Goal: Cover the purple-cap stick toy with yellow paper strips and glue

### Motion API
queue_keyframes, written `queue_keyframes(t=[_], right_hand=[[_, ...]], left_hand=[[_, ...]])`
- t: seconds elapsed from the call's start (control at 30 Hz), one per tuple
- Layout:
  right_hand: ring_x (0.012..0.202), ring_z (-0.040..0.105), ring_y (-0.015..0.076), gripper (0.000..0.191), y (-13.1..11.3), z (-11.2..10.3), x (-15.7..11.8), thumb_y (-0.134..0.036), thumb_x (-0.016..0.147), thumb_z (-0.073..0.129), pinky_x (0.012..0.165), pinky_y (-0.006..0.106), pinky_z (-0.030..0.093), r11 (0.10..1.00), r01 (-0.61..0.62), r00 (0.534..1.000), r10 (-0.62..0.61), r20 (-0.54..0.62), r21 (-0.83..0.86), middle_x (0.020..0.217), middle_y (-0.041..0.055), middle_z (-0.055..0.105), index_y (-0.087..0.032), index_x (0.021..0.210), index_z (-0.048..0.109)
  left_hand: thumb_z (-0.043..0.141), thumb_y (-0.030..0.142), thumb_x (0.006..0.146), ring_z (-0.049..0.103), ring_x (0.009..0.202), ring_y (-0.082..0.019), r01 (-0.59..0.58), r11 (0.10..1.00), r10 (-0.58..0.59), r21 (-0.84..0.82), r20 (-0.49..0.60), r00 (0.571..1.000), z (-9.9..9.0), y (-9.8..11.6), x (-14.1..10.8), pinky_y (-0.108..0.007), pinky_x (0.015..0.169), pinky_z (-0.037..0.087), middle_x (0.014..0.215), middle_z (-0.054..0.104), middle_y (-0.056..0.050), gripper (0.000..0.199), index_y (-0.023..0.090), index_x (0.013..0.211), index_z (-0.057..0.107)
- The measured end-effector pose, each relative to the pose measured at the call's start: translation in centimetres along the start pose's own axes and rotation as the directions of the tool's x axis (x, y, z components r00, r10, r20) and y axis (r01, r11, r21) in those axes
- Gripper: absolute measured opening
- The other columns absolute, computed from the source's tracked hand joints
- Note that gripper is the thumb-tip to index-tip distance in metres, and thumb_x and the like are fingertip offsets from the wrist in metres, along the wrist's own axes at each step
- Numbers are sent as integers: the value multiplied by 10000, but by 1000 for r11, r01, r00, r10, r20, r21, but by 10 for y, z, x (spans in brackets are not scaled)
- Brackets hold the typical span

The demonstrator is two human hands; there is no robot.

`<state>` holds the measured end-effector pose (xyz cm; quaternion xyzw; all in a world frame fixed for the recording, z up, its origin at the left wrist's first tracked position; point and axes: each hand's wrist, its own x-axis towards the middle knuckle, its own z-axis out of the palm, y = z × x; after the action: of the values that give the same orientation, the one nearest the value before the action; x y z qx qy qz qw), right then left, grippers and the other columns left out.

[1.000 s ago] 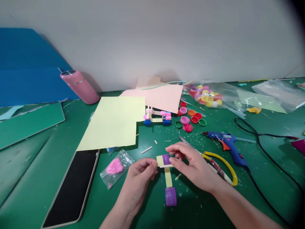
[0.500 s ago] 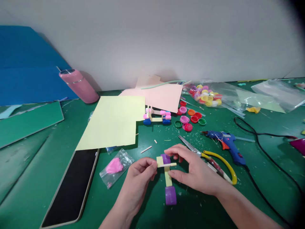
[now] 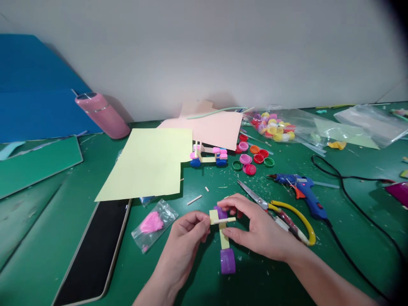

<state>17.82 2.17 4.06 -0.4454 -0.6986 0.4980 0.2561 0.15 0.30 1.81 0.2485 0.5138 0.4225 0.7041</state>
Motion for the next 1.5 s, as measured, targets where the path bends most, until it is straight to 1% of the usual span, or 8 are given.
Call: queue_keyframes(t=[0.3,0.67,0.93,1.3,1.5], right_hand=[[895,523,138,384,-1,5,-3,-135,759,594,789,251,433,999,31,999,-32,-44,-26,1000,6,520,-241,1113,493],[904,520,117,377,-1,3,-9,-135,771,590,804,210,419,995,64,991,-73,-110,-82,1012,-9,538,-254,1115,490],[881,525,126,365,0,5,-8,-135,783,570,799,227,427,994,73,988,-84,-132,-84,971,-3,550,-249,1121,490],[862,536,154,331,-2,9,-6,-136,815,505,815,281,435,994,89,984,-97,-151,-63,917,13,566,-234,1130,482],[834,540,147,316,0,10,-6,-142,827,489,808,281,439,994,85,983,-94,-156,-65,883,7,567,-229,1130,479]], left_hand=[[698,279,664,434,555,-78,-3,1000,3,-8,12,1000,0,-1,0,-196,565,336,561,518,33,145,159,621,628],[695,277,664,424,549,-76,-6,1000,6,-1,3,1000,0,-1,0,-192,558,323,556,512,34,146,160,617,622],[699,278,656,425,549,-78,-5,1000,5,-15,2,1000,1,-2,0,-199,563,329,562,519,31,148,159,615,622],[702,269,644,429,540,-84,1,1000,-2,-16,-11,1000,3,1,-2,-202,548,329,550,526,22,148,149,608,623],[694,265,654,432,551,-84,-4,1000,4,-14,-5,1000,2,1,-1,-200,556,328,563,528,23,142,151,609,623]])
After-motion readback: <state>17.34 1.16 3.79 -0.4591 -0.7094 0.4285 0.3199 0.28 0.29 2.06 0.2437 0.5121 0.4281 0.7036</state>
